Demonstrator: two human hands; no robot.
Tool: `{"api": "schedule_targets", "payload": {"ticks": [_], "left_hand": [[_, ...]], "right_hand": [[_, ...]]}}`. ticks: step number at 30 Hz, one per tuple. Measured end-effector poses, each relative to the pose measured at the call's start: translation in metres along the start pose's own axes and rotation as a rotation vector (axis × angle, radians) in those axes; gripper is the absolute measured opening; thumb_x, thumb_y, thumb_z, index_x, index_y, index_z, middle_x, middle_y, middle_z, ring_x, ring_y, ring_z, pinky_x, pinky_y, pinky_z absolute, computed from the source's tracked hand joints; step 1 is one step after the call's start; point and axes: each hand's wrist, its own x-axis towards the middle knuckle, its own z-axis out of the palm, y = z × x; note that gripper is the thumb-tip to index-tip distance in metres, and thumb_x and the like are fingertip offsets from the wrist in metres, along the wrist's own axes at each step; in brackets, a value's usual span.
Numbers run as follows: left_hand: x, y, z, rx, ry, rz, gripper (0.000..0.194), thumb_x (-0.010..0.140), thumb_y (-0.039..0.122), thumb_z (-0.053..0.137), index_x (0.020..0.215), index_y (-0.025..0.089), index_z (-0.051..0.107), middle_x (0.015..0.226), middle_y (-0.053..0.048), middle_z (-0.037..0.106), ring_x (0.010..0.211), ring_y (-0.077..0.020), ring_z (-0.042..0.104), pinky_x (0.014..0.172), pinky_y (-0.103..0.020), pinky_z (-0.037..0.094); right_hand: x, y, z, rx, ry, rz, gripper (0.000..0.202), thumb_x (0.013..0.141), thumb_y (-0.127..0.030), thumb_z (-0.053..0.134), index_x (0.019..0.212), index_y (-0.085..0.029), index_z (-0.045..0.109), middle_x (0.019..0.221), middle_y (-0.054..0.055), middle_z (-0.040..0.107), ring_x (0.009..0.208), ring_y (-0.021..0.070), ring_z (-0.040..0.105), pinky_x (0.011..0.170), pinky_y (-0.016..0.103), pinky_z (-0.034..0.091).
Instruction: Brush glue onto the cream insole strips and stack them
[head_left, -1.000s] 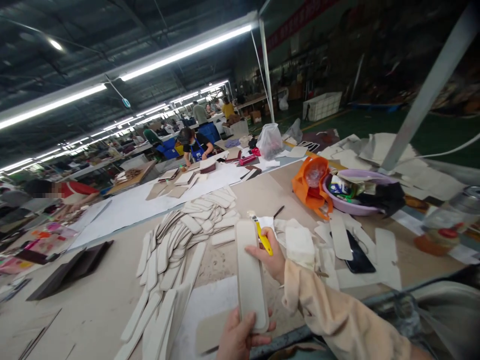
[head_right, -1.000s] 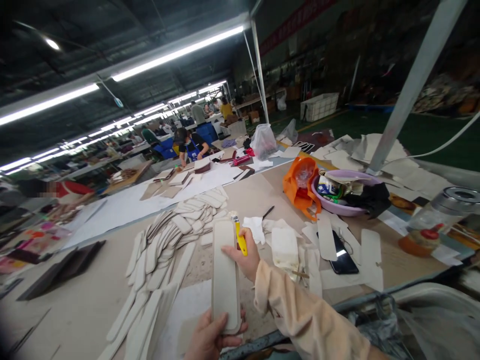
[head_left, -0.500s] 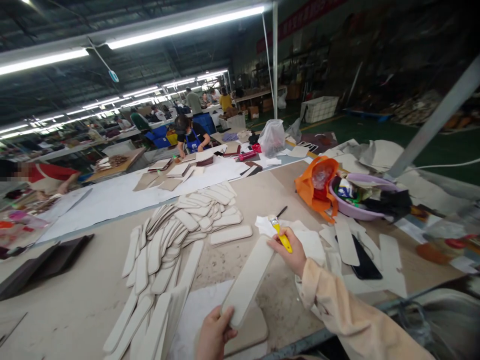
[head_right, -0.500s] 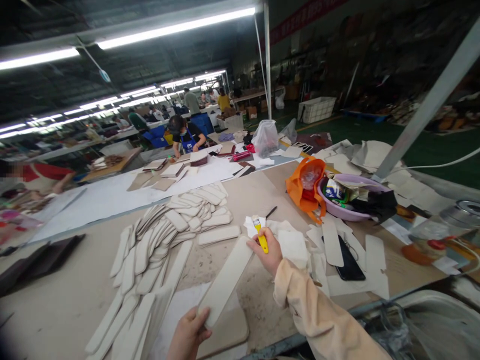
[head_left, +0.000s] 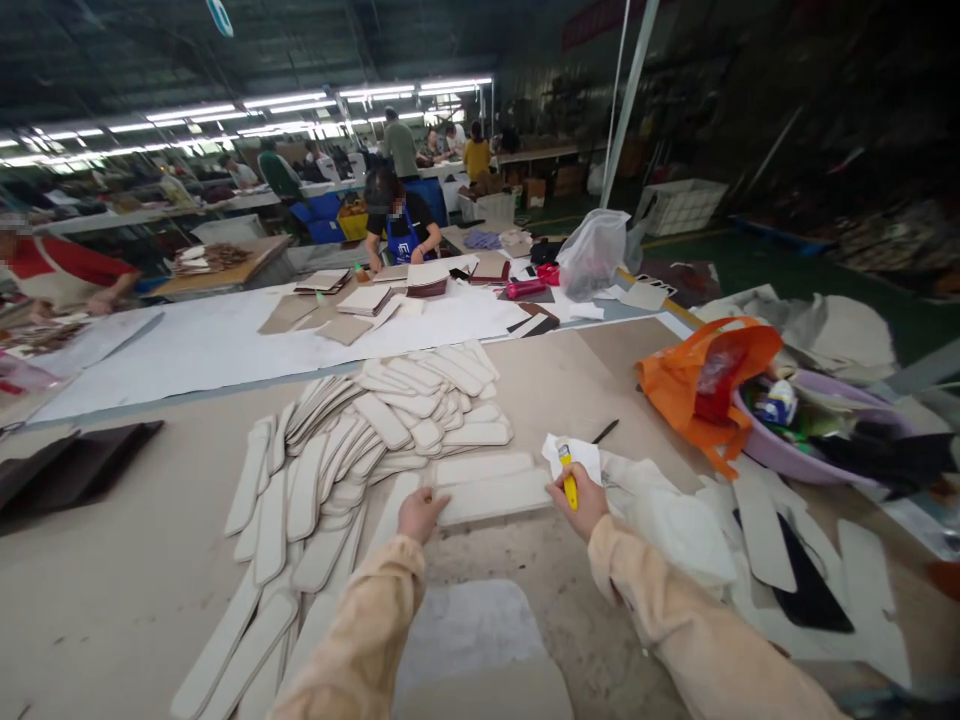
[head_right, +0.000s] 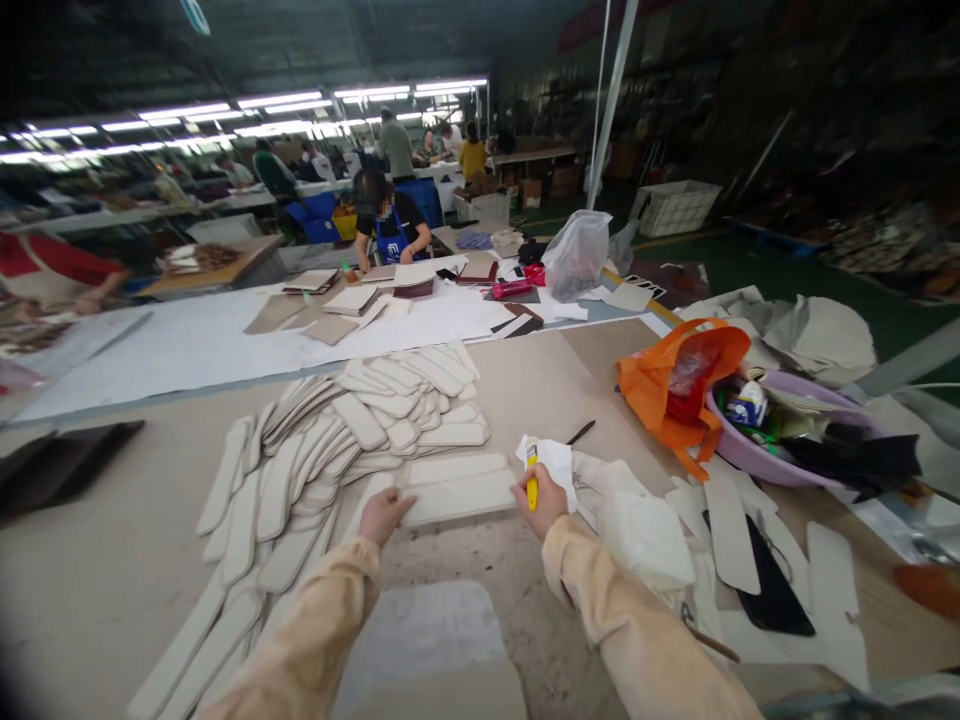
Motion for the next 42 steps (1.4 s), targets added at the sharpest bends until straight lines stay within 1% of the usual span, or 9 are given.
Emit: {"api": "schedule_targets", "payload": {"ticks": [7, 11, 14, 19, 24, 27, 31, 36, 42], "left_hand": [[0.080, 0.016, 0.012, 0.235, 0.090, 0.075, 0.022, 0.071, 0.036, 0.059, 0.080, 0.016, 0.061, 0.073, -0.003, 0.063, 0.070, -0.0168, 0.057, 0.062, -0.026, 0.036], [0.095, 0.010, 0.021, 0.319, 0.102, 0.105, 0.026, 0.071, 0.034, 0.061, 0.087, 0.014, 0.062, 0.080, -0.009, 0.065, 0.079, -0.0234, 0.060, 0.070, -0.032, 0.041], [0.089, 0.004, 0.022, 0.353, 0.166, 0.155, 0.034, 0.074, 0.034, 0.058, 0.100, 0.013, 0.060, 0.102, -0.015, 0.061, 0.098, -0.0271, 0.056, 0.083, -0.037, 0.042], [0.037, -0.018, 0.007, 0.364, 0.199, 0.266, 0.040, 0.083, 0.037, 0.048, 0.115, 0.013, 0.052, 0.121, -0.013, 0.052, 0.116, -0.0231, 0.045, 0.100, -0.035, 0.034], [-0.070, -0.068, -0.016, 0.367, 0.151, 0.377, 0.043, 0.083, 0.042, 0.047, 0.116, 0.014, 0.049, 0.120, -0.012, 0.054, 0.119, -0.0203, 0.044, 0.104, -0.035, 0.032], [-0.151, -0.099, -0.019, 0.499, 0.003, 0.356, 0.060, 0.079, 0.047, 0.052, 0.128, 0.015, 0.039, 0.135, -0.013, 0.043, 0.129, -0.0232, 0.034, 0.107, -0.038, 0.028], [-0.232, -0.117, 0.007, 0.762, -0.271, 0.302, 0.094, 0.064, 0.049, 0.064, 0.141, 0.018, 0.020, 0.151, -0.012, 0.015, 0.138, -0.0331, 0.003, 0.109, -0.051, 0.014], [-0.251, -0.098, 0.054, 0.909, -0.419, 0.277, 0.102, 0.057, 0.034, 0.063, 0.143, 0.017, 0.011, 0.152, -0.010, 0.007, 0.138, -0.0330, -0.004, 0.109, -0.052, 0.001], [-0.231, -0.077, 0.067, 0.936, -0.427, 0.300, 0.098, 0.051, 0.024, 0.060, 0.141, 0.019, 0.019, 0.138, -0.014, 0.033, 0.126, -0.0337, 0.029, 0.106, -0.052, 0.012]], "right_hand": [[0.045, 0.018, 0.043, -0.062, 0.070, 0.076, 0.030, 0.072, -0.050, 0.054, 0.079, -0.024, 0.042, 0.069, -0.002, 0.059, 0.061, 0.0187, 0.057, 0.062, 0.032, 0.044], [0.058, 0.024, 0.053, -0.149, 0.040, 0.118, 0.030, 0.068, -0.046, 0.060, 0.078, -0.024, 0.043, 0.066, -0.003, 0.059, 0.056, 0.0175, 0.055, 0.058, 0.030, 0.043], [0.058, 0.018, 0.049, -0.203, 0.050, 0.142, 0.027, 0.072, -0.044, 0.060, 0.083, -0.025, 0.045, 0.071, -0.001, 0.061, 0.058, 0.0185, 0.057, 0.059, 0.031, 0.043], [0.026, -0.016, 0.021, -0.085, 0.103, 0.069, 0.026, 0.081, -0.046, 0.054, 0.090, -0.023, 0.045, 0.099, 0.007, 0.065, 0.087, 0.0231, 0.062, 0.076, 0.035, 0.046], [-0.031, -0.043, -0.008, 0.045, -0.057, -0.075, 0.022, 0.083, -0.039, 0.056, 0.092, -0.024, 0.043, 0.109, 0.007, 0.063, 0.098, 0.0217, 0.060, 0.084, 0.036, 0.045], [-0.076, -0.041, -0.015, 0.065, -0.218, -0.181, 0.019, 0.082, -0.035, 0.058, 0.089, -0.024, 0.044, 0.109, 0.008, 0.062, 0.102, 0.0229, 0.058, 0.086, 0.039, 0.044], [-0.136, -0.024, -0.016, 0.074, -0.380, -0.296, 0.016, 0.080, -0.031, 0.059, 0.088, -0.024, 0.046, 0.106, 0.009, 0.062, 0.100, 0.0244, 0.057, 0.084, 0.043, 0.045], [-0.193, -0.012, -0.033, 0.111, -0.471, -0.333, 0.015, 0.080, -0.027, 0.058, 0.091, -0.024, 0.048, 0.102, 0.009, 0.060, 0.101, 0.0249, 0.056, 0.083, 0.043, 0.047], [-0.219, 0.000, -0.077, 0.077, -0.448, -0.411, 0.015, 0.081, -0.021, 0.054, 0.093, -0.023, 0.045, 0.099, 0.009, 0.059, 0.102, 0.0241, 0.056, 0.083, 0.042, 0.048]]}}
